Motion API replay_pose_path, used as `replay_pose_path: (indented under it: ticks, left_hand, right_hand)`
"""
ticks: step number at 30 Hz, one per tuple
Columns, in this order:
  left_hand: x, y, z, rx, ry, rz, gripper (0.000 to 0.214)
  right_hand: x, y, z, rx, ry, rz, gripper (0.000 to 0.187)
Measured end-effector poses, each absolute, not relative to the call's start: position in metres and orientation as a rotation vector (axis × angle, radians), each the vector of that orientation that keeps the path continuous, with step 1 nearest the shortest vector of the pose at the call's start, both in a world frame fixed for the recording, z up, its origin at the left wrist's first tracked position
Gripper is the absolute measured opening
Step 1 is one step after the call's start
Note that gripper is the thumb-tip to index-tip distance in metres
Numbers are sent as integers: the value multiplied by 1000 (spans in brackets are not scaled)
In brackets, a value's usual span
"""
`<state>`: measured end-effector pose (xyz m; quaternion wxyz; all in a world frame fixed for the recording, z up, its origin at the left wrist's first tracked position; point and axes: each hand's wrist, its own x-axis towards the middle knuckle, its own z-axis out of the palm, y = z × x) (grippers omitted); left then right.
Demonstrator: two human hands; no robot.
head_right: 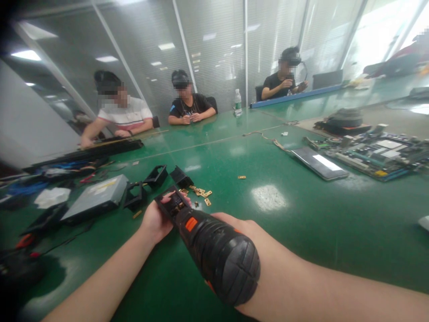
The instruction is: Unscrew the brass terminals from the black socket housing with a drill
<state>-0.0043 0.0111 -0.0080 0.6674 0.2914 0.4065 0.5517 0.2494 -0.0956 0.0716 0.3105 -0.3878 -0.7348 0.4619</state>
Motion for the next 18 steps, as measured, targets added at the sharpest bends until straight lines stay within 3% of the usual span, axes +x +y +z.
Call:
replay_pose_path:
  ticks: [4,18]
  left_hand:
    - [-4,11,-8,679,914,1243,26]
    - [-4,10,-7,625,917,1250,25]
  right_hand:
    - [250,-99,70,-1075,-1910,1276,21]
    - [249,-95,49,-1092,-1746,1428,22]
